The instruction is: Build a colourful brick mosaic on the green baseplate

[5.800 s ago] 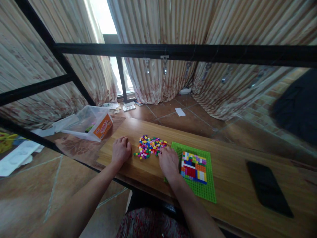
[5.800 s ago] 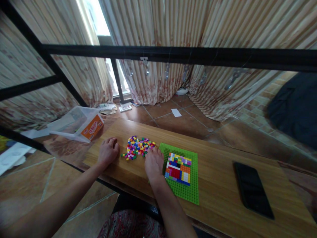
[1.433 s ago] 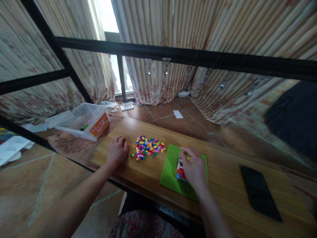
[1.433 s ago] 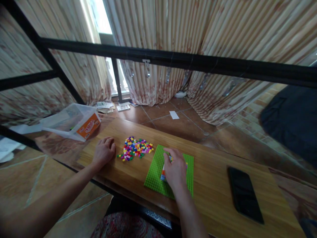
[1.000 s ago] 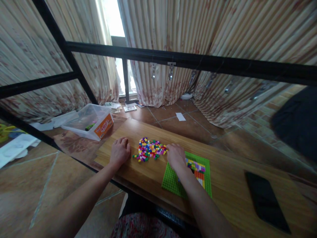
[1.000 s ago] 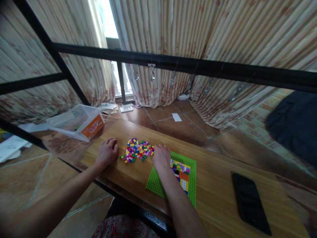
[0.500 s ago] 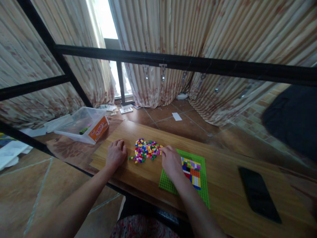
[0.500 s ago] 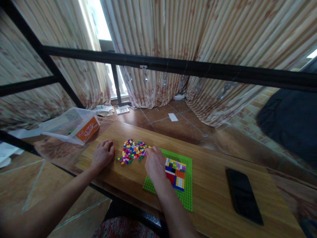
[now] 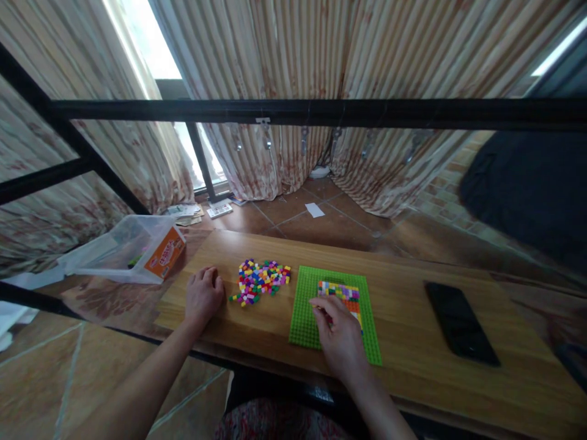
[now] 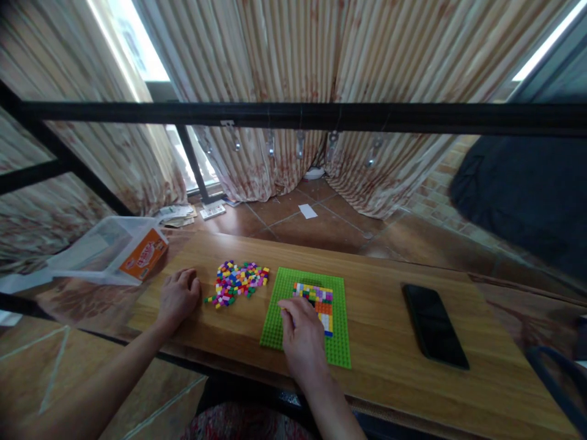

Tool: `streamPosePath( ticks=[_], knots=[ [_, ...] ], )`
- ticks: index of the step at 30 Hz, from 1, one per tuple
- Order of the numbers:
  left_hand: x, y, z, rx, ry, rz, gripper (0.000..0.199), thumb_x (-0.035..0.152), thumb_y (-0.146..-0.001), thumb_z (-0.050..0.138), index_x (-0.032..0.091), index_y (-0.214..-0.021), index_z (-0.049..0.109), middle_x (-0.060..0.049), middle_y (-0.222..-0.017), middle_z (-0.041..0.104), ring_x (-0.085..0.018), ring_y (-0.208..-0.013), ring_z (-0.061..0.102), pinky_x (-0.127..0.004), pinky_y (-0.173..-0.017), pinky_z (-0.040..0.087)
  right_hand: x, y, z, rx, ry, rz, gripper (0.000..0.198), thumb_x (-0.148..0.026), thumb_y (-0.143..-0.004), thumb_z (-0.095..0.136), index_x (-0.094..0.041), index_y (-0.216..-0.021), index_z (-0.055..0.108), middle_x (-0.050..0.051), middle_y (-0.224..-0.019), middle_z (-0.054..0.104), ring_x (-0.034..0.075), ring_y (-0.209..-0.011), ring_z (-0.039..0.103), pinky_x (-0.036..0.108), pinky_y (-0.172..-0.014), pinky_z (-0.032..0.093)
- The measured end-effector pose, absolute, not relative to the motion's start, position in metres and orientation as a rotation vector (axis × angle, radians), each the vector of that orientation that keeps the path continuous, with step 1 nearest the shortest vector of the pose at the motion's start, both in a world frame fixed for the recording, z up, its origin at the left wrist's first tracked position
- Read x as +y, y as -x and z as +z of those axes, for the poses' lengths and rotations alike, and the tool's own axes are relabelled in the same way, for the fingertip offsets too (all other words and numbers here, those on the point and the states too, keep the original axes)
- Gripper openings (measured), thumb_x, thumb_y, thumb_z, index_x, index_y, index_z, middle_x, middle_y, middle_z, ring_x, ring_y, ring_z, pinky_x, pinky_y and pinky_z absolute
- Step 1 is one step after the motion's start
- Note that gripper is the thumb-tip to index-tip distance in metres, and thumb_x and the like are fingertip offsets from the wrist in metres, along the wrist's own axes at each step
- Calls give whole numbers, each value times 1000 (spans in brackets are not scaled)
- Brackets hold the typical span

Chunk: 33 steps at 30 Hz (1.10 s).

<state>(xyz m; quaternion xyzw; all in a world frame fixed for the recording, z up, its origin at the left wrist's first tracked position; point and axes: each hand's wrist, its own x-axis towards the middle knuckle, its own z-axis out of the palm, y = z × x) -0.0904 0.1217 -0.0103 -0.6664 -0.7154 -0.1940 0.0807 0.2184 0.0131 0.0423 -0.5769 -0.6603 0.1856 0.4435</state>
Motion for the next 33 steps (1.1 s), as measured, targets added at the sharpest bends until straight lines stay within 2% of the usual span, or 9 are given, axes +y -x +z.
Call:
streamPosePath(
  ticks=[5, 15, 33],
  knots=[
    [122, 90, -10, -2147, 1981, -564, 38, 31, -87, 40, 13, -114, 61, -14, -118, 62, -29, -108, 54, -41, -98, 41, -1, -258, 33, -1513, 1556, 394, 21, -29, -92, 47, -22, -94, 67, 6, -98, 68, 19, -91, 63, 33, -82, 49],
    [123, 91, -9, -2114, 2006, -586, 37, 32, -86, 40, 14, -111, 62, -14, -116, 63, -30, -107, 55, -42, -98, 41, 0, -296, 18, -1312, 1740, 303, 27, -39, -87, 50, -19, -91, 68, 8, -88, 69, 19, -76, 63, 32, -69, 51],
    [124, 93, -10, -2108, 2021, -582, 38, 34, -87, 38, 14, -111, 61, -14, -115, 63, -29, -110, 54, -42, -99, 40, 11, -286, 10, -1277, 1733, 295, 25, -38, -85, 53, -19, -88, 69, 7, -87, 70, 20, -80, 64, 34, -74, 50]
  ],
)
